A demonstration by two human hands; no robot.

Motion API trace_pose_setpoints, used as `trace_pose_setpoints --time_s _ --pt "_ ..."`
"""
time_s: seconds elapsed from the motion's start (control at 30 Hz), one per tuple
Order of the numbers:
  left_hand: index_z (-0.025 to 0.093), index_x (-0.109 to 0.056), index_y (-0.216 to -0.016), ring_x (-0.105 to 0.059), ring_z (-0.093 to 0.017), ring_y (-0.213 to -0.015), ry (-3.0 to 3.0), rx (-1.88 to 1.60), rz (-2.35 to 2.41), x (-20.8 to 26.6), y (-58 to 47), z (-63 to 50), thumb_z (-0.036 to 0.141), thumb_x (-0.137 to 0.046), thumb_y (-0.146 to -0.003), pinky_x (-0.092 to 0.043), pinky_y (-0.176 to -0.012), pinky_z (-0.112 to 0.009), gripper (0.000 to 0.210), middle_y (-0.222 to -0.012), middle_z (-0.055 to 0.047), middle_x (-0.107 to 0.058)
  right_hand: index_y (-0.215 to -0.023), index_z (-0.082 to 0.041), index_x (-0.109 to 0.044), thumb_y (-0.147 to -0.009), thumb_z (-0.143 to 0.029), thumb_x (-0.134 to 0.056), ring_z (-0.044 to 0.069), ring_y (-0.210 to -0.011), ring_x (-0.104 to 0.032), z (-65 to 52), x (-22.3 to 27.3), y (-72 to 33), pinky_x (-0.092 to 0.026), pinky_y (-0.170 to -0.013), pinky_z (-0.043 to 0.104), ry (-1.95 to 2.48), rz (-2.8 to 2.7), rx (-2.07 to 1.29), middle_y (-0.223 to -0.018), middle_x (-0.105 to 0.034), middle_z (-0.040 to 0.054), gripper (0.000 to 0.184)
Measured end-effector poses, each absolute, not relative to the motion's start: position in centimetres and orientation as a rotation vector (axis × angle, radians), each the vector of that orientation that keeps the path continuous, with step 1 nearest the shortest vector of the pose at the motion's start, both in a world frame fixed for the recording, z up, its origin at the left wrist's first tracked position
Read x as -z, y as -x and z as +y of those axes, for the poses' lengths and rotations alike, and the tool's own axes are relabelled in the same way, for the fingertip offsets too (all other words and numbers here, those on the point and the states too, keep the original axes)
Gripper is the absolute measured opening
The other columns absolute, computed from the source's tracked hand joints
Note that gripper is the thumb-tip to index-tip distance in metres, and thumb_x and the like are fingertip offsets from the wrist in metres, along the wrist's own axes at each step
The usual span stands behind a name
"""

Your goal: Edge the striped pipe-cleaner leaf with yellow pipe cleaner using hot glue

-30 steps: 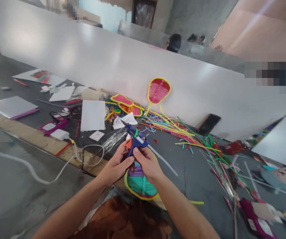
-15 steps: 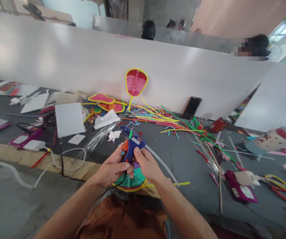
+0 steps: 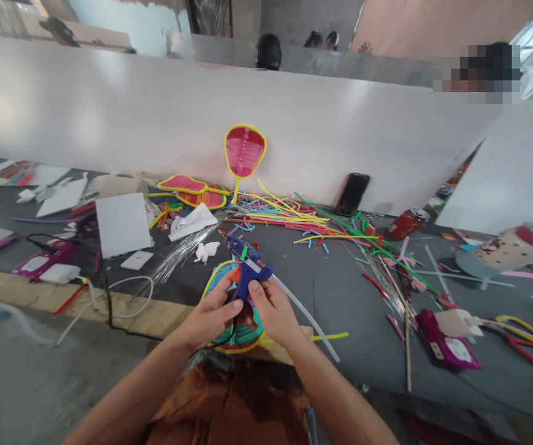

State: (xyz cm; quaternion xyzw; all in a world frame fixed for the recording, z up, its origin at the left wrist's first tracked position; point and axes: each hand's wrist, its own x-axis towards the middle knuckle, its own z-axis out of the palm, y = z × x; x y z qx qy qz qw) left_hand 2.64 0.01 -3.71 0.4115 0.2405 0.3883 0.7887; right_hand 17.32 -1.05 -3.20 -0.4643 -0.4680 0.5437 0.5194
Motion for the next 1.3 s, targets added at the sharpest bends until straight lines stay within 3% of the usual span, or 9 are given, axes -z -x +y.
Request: trace_pose_setpoints --time_s 0.2,0.33,0.57,0.73,0.87,1.0,1.07,1.13,1.3 --pt "0.024 -0.044 -0.132 -0.050 -0.007 -0.048 -0.737 -0.838 0.533 3.4 -3.1 -0.5 0.035 -0.075 -0.075 -0.047 -0.047 -0.021 0.066 -0.070 0.004 -0.052 -0.091 -0.020 -0.064 -0.080 -0.061 -0.060 0.010 -0.038 -0.051 -1.6 3.6 -16.8 -0.048 -0.038 0.024 1.044 -1.082 -1.419 -0.064 -0.064 -0.0013 0.042" --pt "0.025 -0.043 -0.131 -0.044 -0.004 -0.045 -0.665 -0.880 0.564 3.3 -3.4 -0.8 0.033 -0.077 -0.073 -0.041 -0.043 -0.017 0.068 -0.069 0.006 -0.049 -0.094 -0.021 -0.064 -0.077 -0.056 -0.067 0.010 -0.042 -0.056 -1.7 4.1 -16.6 -0.051 -0.041 0.023 0.950 -0.993 -1.512 -0.072 -0.067 -0.0007 0.039" --pt "0.024 -0.044 -0.128 -0.047 -0.005 -0.052 -0.958 -0.924 0.628 4.3 -3.4 -1.3 0.038 -0.066 -0.084 -0.045 -0.050 -0.020 0.052 -0.081 0.002 -0.050 -0.093 -0.021 -0.064 -0.075 -0.053 -0.071 0.011 -0.039 -0.055 -1.7 5.1 -16.8 -0.051 -0.041 0.025 0.921 -0.883 -1.608 -0.063 -0.065 -0.0034 0.038" --pt "0.024 -0.033 -0.139 -0.048 -0.007 -0.051 -1.153 -0.928 0.751 4.1 -3.5 -1.7 0.042 -0.060 -0.087 -0.046 -0.050 -0.025 0.062 -0.096 -0.005 -0.055 -0.084 -0.022 -0.064 -0.066 -0.054 -0.077 0.014 -0.056 -0.062 -1.3 5.2 -16.8 -0.054 -0.054 0.026 0.923 -0.788 -1.613 -0.066 -0.067 -0.0032 0.039" --pt "0.028 -0.028 -0.144 -0.051 -0.009 -0.053 -1.162 -0.904 0.803 4.2 -3.6 -1.9 0.040 -0.058 -0.087 -0.050 -0.053 -0.029 0.065 -0.120 -0.013 -0.053 -0.076 -0.022 -0.064 -0.062 -0.052 -0.079 0.016 -0.053 -0.060 -1.4 4.9 -16.5 -0.053 -0.049 0.028 0.932 -0.735 -1.637 -0.061 -0.065 -0.0025 0.037" --pt "0.027 -0.023 -0.148 -0.064 -0.022 -0.085 -1.209 -0.943 0.782 5.0 -3.5 -2.2 0.036 -0.064 -0.084 -0.054 -0.073 -0.035 0.077 -0.138 -0.015 -0.047 -0.070 -0.022 -0.063 -0.059 -0.049 -0.081 0.014 -0.047 -0.056 -1.5 4.9 -16.2 -0.050 -0.046 0.026 0.969 -0.666 -1.568 -0.057 -0.063 -0.0030 0.035" --pt "0.023 -0.017 -0.150 -0.061 -0.027 -0.104 -1.292 -0.909 0.763 5.1 -2.8 -2.6 0.034 -0.065 -0.083 -0.051 -0.086 -0.037 0.084 -0.133 -0.016 -0.053 -0.072 -0.021 -0.064 -0.058 -0.045 -0.082 0.014 -0.050 -0.058 -1.4 4.5 -16.3 -0.050 -0.048 0.026 0.985 -0.644 -1.531 -0.060 -0.065 -0.0015 0.033" --pt "0.021 -0.012 -0.151 -0.063 -0.026 -0.104 -1.399 -0.773 0.805 4.7 -1.5 -3.2 0.032 -0.064 -0.084 -0.050 -0.086 -0.037 0.085 -0.124 -0.015 -0.062 -0.074 -0.021 -0.065 -0.059 -0.039 -0.081 0.014 -0.054 -0.059 -1.6 3.6 -16.9 -0.050 -0.049 0.024 0.974 -0.619 -1.510 -0.066 -0.067 0.0000 0.028" --pt "0.027 -0.046 -0.138 -0.067 -0.023 -0.092 -1.598 -0.390 0.669 2.4 3.0 -4.6 0.030 -0.063 -0.081 -0.053 -0.073 -0.030 0.059 -0.118 -0.009 -0.066 -0.085 -0.023 -0.066 -0.066 -0.025 -0.077 0.005 -0.038 -0.042 -3.6 2.5 -22.5 -0.031 -0.029 0.016 0.963 -0.524 -1.473 -0.071 -0.064 -0.0007 0.022"
